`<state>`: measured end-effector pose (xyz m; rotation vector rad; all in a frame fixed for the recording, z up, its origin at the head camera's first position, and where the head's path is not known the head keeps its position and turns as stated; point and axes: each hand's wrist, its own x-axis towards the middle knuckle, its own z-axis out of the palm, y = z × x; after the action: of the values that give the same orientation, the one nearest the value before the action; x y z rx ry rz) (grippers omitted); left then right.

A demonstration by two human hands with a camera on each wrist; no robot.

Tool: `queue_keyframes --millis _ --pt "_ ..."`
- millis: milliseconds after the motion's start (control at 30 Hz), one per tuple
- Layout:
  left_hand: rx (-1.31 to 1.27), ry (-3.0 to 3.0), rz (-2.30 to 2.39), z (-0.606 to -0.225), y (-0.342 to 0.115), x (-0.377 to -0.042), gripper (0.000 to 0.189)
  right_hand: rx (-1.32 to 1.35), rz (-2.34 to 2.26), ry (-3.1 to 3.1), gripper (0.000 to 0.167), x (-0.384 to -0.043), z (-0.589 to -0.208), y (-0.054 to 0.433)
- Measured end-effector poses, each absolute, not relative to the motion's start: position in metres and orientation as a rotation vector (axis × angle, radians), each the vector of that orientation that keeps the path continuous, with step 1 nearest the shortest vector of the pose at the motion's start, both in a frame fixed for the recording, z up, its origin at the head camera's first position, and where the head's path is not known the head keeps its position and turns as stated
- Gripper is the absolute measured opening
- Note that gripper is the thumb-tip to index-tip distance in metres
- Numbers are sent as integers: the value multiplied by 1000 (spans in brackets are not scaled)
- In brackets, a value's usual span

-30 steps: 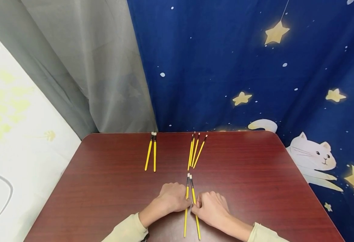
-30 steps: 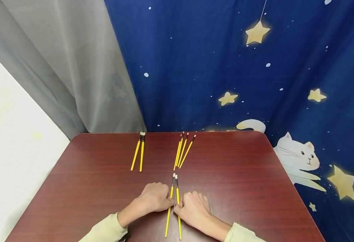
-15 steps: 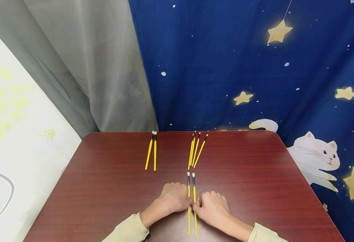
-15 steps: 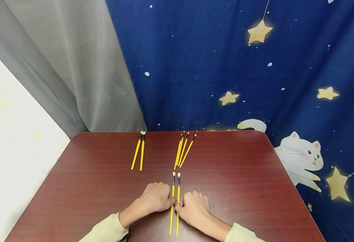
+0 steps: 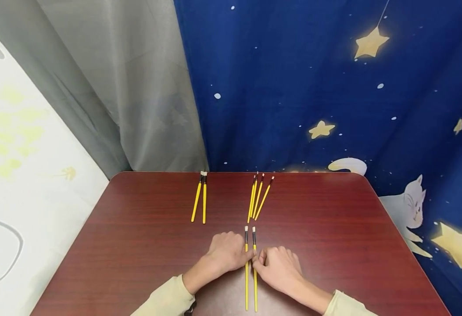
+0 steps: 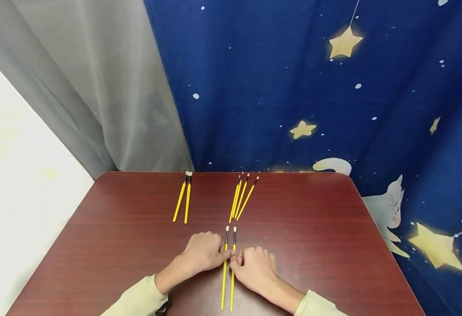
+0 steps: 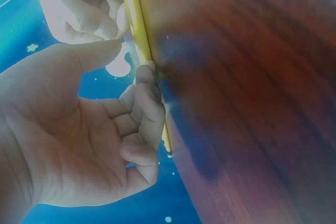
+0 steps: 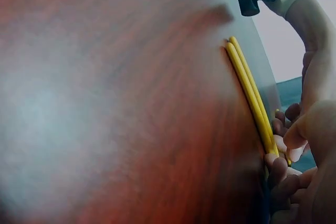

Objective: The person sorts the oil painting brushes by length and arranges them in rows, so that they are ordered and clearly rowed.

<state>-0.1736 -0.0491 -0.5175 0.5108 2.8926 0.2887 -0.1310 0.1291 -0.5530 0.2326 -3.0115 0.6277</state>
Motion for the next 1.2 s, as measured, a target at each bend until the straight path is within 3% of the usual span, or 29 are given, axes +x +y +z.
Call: queue_keyframes --millis 267,600,767,867,1200 --pt "534 2952 374 -506 -52 -186 67 168 775 -2974 29 -149 -548 137" --pt "587 2951 674 -493 -45 -215 35 141 933 -2817 27 -172 -546 148" --pt "659 2907 886 -494 -40 -231 23 192 1165 -2763 14 -189 -547 150" --pt "671 2904 968 -494 -37 -238 21 205 1302 -2730 5 -197 -547 150" --pt "552 2933 1008 -502 -34 -267 23 212 1223 -2739 6 -217 -538 140"
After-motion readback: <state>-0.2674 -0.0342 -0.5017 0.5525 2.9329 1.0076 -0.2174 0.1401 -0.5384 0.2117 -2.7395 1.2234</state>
